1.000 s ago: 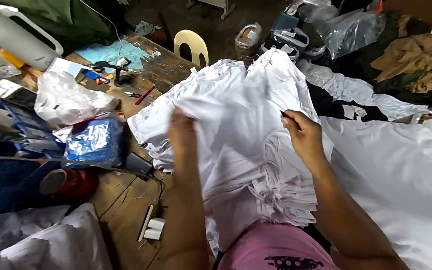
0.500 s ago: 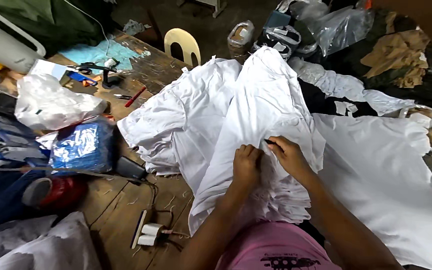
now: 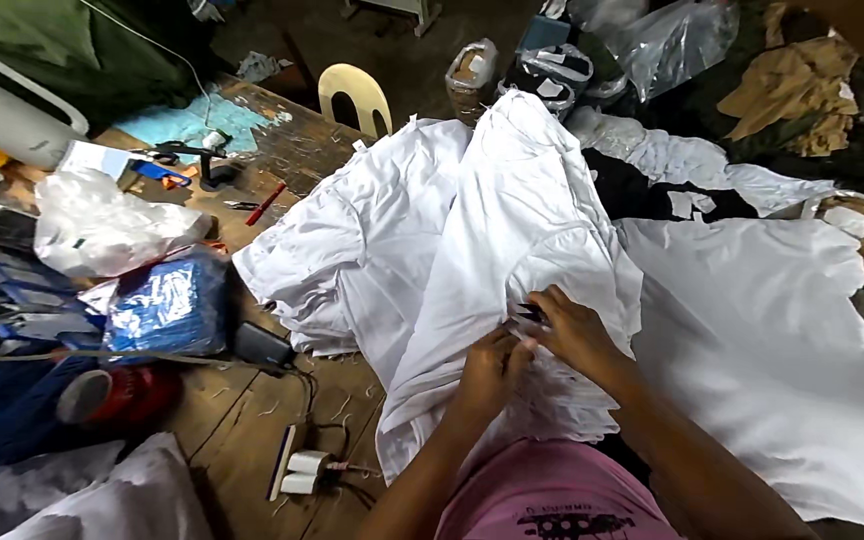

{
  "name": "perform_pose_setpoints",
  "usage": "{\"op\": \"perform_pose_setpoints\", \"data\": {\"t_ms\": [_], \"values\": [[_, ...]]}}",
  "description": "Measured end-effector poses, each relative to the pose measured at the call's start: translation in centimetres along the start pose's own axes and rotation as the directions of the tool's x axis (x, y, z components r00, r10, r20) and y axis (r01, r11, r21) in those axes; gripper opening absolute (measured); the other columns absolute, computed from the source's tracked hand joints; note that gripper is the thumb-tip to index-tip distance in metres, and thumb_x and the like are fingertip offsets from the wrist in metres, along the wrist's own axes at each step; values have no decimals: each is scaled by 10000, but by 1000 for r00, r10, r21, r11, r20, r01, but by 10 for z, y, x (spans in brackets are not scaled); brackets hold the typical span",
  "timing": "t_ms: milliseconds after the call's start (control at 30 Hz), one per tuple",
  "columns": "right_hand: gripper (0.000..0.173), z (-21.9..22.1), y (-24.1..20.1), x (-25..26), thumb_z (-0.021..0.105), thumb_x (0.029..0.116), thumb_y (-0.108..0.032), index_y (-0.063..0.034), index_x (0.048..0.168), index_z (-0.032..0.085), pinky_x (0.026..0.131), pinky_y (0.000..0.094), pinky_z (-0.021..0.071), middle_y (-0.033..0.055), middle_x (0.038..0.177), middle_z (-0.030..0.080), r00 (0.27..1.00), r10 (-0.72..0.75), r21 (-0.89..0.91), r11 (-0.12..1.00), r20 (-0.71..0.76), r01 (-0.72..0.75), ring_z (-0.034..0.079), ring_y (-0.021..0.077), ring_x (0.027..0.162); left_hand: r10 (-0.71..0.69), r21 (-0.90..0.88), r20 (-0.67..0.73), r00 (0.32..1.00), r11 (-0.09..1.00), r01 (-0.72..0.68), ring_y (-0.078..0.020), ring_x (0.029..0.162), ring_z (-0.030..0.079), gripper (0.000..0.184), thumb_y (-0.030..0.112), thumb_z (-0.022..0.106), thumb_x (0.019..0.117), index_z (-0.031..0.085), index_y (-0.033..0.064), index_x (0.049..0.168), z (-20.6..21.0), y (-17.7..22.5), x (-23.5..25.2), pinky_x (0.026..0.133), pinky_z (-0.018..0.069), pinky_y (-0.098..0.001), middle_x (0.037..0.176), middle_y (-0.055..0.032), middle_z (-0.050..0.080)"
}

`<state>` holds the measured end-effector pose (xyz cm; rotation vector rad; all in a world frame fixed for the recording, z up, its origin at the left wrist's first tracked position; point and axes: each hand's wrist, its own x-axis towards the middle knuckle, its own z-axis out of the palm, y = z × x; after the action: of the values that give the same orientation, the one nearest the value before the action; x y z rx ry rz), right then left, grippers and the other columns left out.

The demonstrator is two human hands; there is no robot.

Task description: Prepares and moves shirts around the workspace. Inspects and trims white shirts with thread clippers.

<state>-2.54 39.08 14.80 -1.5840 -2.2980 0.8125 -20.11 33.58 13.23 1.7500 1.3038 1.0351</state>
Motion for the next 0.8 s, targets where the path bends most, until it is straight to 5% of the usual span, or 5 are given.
{"op": "perform_pose_setpoints", "data": {"t_ms": [200,300,500,667,800], "values": [[172,-21,-6,-31,665,915,-84,47,1010,723,724,329,573,171,904,718,933,-136,117,976,-334,185,686,220,770,-407,-429,472,782,669,607,-88,692,652,495,314,243,1133,591,-26,1220,3,35,25,632,558,-269,979,-46,689],[159,-38,-23,-37,643,937,-108,18,967,735,666,144,494,105,823,691,816,-255,122,923,-519,366,611,62,705,-342,-530,12,940,794,296,25,718,631,222,62,467,1047,659,37,937,-35,46,47,708,543,-192,778,79,672],[266,-42,11,-43,636,981,-207,32,1074,708,703,217,530,131,917,709,879,8,248,961,-477,126,635,85,766,-160,-421,-725,670,873,-246,-111,1297,533,489,360,191,1125,279,129,1548,-182,1,68,1093,430,-363,1449,25,513],[435,-14,15,-11,675,982,-295,61,1225,614,826,403,563,207,1036,682,961,88,364,931,-261,14,669,249,900,47,354,-142,989,935,7,-375,1141,640,452,264,755,910,679,-55,1221,-28,-7,57,979,519,-535,1204,-241,671],[400,-7,8,4,571,1045,-222,70,1318,568,914,423,549,238,1173,655,993,50,287,958,-108,-18,673,301,1002,108,548,-124,986,836,-23,-424,921,697,186,96,645,916,742,-58,957,15,-23,49,803,544,-554,949,-237,713]]}}
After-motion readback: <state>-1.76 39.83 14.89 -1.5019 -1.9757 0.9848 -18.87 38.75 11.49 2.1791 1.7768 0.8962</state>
